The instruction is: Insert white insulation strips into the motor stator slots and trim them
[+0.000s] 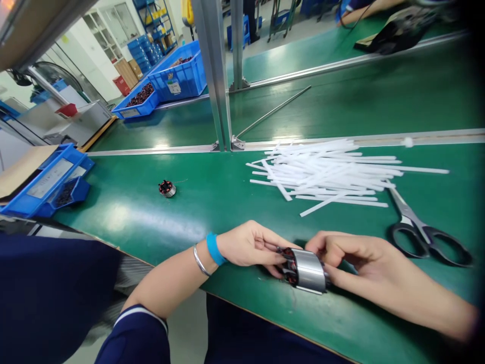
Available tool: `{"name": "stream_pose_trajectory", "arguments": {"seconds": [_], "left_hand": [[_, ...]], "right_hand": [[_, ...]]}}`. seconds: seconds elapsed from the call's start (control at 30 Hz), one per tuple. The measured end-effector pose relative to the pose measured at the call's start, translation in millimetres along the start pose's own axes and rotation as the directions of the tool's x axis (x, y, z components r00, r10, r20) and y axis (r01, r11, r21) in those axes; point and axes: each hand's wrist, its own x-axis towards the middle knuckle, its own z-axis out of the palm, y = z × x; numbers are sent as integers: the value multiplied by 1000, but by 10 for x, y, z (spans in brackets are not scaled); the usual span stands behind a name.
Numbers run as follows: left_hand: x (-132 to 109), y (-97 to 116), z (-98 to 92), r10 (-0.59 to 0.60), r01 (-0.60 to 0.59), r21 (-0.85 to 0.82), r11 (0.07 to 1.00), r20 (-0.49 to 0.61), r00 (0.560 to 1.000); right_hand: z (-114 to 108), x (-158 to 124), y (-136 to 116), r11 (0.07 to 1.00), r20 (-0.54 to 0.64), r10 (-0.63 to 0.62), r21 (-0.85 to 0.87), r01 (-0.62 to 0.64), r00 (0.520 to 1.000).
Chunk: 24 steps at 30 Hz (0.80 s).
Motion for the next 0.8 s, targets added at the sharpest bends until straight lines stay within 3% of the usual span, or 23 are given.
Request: {"name": "stream_pose_trajectory", "arguments": {"seconds": [0.07, 0.17, 0.23, 0.3, 0.33, 0.4, 0.53, 0.67, 0.8], "left_hand": [[-3, 8, 13, -18, 18, 18, 1000, 20, 1000], [40, -22, 33, 55, -53, 18, 998, -75, 996], [76, -39, 33, 105, -106, 2, 994, -152, 983], [98, -35, 14, 115, -123, -39, 992, -161, 980], [102, -27, 1, 117, -127, -62, 990, -148, 982], [102, -10, -24, 129, -140, -83, 987, -127, 983], [97, -16, -32, 144, -154, -62, 986, -150, 978], [119, -56, -19, 144, -157, -65, 986, -162, 976], [147, -72, -3, 122, -132, -42, 990, -198, 973]], "right_hand": [[-21, -20, 21, 1000, 44, -4, 12, 3, 999], [-114, 20, 145, 1000, 48, -26, 5, 26, 999], [-194, 97, 297, 972, -130, -149, -199, 121, 980], [-248, 190, 468, 832, -275, -328, -538, 138, 904], [-259, 233, 543, 746, -291, -393, -655, 118, 873], [-251, 297, 644, 663, -262, -425, -742, 100, 866], [-234, 314, 626, 698, -242, -443, -697, 163, 863], [-279, 200, 401, 775, -236, -459, -577, 257, 856], [-219, 54, 159, 896, -113, -366, -312, 316, 924]]}}
